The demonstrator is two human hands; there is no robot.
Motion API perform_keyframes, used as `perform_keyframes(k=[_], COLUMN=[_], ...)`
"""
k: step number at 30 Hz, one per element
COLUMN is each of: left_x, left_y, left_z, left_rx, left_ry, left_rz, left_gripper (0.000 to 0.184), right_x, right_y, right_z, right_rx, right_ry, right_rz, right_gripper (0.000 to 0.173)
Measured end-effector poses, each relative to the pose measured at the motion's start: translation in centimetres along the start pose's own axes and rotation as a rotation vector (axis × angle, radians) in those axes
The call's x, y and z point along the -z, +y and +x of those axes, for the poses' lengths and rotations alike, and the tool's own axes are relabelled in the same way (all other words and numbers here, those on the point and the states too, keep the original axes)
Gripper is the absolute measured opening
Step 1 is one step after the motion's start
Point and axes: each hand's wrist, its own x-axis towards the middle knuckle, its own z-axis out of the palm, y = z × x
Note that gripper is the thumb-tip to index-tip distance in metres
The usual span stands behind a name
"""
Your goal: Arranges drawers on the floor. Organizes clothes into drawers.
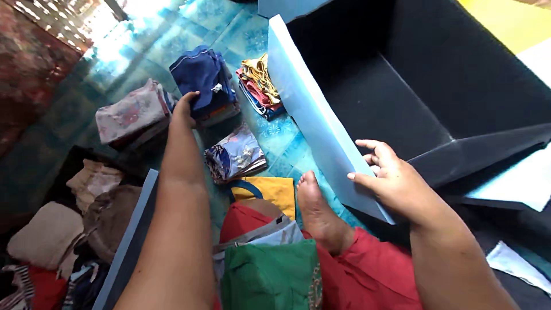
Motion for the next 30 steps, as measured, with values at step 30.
perform_keyframes(k=[30], left_x=[-4.6], left_y=[-2.7], left_z=[-2.3], left_rx=[-0.330], left_ry=[-0.279], left_rz=[-0.350], left_gripper=[0.030], right_x=[2.2], right_y=[0.6], right_z=[0.5], right_rx=[0.123], right_ry=[0.025], right_rz=[-0.186], right_gripper=[0.048])
